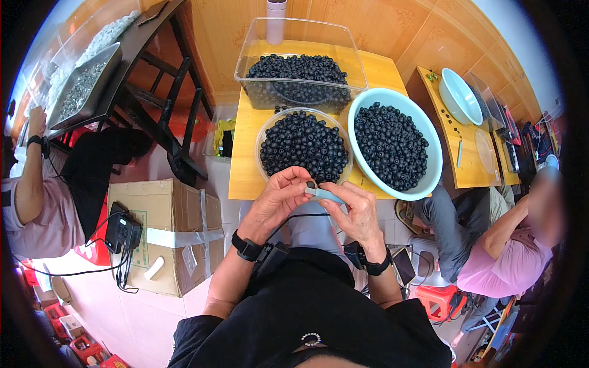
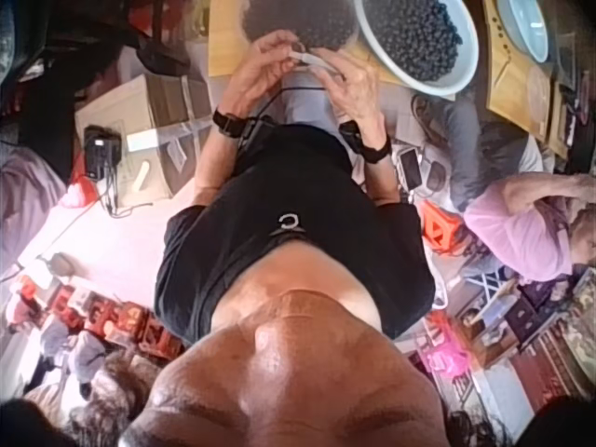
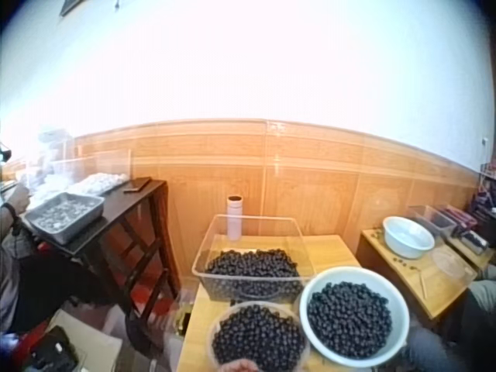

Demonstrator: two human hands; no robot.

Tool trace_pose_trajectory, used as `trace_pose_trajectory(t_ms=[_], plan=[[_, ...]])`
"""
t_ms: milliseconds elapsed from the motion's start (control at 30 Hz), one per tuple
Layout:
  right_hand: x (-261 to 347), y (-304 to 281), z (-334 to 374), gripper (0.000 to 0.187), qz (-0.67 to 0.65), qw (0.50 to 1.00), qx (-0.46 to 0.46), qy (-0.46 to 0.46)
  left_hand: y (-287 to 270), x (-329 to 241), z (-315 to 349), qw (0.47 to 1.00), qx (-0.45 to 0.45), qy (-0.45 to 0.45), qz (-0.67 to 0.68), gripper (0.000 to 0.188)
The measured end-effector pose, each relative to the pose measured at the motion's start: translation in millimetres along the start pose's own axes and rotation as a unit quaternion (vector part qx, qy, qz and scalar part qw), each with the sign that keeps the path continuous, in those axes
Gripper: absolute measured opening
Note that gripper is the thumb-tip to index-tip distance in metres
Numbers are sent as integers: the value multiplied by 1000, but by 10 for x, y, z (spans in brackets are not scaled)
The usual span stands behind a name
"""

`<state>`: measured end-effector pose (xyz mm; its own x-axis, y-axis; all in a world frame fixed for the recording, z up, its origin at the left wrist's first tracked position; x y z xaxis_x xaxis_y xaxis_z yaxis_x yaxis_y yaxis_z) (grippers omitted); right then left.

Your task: Sorting and inspecting small black spherical parts from bowls into containers.

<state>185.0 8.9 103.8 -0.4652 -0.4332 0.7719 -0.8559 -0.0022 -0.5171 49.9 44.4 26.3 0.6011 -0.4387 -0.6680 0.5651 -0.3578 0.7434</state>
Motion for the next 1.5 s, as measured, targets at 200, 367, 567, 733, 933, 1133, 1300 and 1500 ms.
trace_pose_trajectory(t_ms=[200,367,567,733,933,1133,1300,1500], plan=[[-28,-8,-2,25,-8,1000,-3,7,-29,-1,21,999,-18,-11,-29,17],[-62,-14,1,25,-21,1000,7,15,-51,-9,18,1000,-5,-10,-20,14],[-94,-31,-32,25,-47,999,28,-3,-38,-31,30,999,17,-31,-36,12],[-54,-4,-97,24,-42,999,16,-7,-55,-109,33,999,8,-5,-35,9],[-68,108,-115,21,-50,998,19,11,-173,-136,100,999,-17,-10,-36,7],[-460,-34,-129,20,31,998,-37,40,127,-234,280,995,100,-20,-22,10],[-266,-21,-98,21,-52,996,-40,64,-60,-224,236,998,7,2,-62,9],[-130,136,-89,23,-227,965,3,129,-53,-183,185,995,-20,-10,-100,11]])
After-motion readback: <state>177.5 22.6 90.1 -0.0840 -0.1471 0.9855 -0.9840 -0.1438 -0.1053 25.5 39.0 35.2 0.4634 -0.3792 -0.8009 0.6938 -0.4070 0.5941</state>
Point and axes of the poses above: each hand's wrist, its own z-axis away from the middle knuckle, its own y-axis out of the palm, x = y × z, the point moved 6 cm from there along -z, towards the middle knuckle, and after that the axes turned 13 degrees about -z, right-handed, at the moved point
